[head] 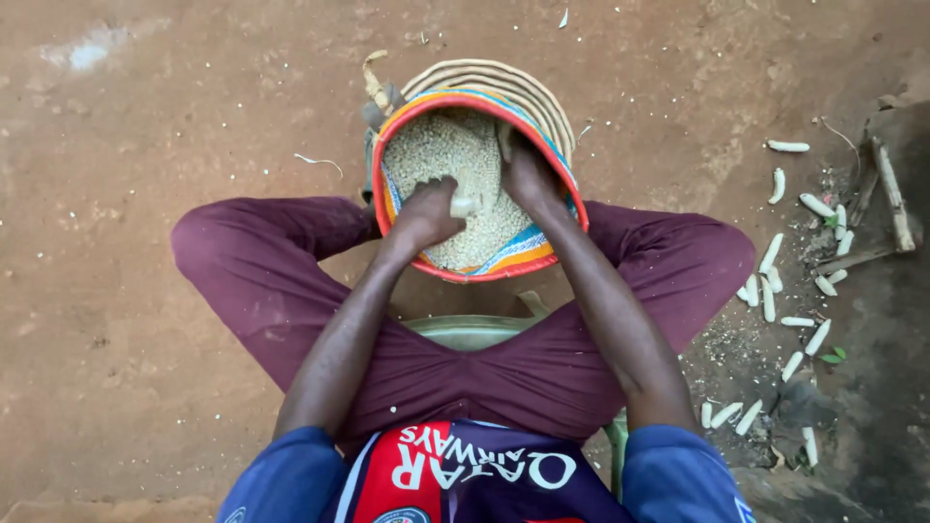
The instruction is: Rubbing a piece of produce between hands to process or clean grains into a basket
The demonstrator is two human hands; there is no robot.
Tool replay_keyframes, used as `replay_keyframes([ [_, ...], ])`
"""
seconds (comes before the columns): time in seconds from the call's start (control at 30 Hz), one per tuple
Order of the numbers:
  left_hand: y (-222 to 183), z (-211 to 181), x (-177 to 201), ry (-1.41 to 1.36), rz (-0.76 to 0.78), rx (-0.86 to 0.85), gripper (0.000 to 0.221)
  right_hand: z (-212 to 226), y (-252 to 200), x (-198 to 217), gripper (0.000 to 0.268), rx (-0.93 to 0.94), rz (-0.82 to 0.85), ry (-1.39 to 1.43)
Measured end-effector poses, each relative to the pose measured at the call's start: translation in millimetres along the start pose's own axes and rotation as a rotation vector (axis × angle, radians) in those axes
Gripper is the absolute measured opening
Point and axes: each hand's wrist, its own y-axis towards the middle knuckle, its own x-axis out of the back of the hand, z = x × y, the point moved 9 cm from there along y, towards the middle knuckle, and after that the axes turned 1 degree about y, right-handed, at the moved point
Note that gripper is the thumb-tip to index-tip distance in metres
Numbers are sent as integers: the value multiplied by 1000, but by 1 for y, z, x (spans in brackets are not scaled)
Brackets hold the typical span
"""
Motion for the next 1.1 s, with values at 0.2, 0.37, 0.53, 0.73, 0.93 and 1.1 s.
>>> replay_keyframes([
  [0.2, -19, -20, 71, -1119, -290, -57, 53, -19, -4, -6, 54, -86, -39, 33],
  [0.37, -34, -46, 87, -1865, -169, -209, 54, -14, -6, -25, 58, -120, 52, -99],
  [0.53, -22, -24, 77, -1865, -247, -220, 60, -17, -15, -24, 47, -127, 81, 104],
  [0.73, -10, -9, 76, -1808, -345, -340, 54, 16, -53, 13, 41, 51, -162, 927],
  [0.93, -17, -18, 76, -1541, -395, -326, 66, 77, -87, 10, 18, 143, 65, 1402],
  [1.1, -8, -8, 67, -1649, -389, -190, 60, 78, -85, -5, 17, 151, 51, 1404],
])
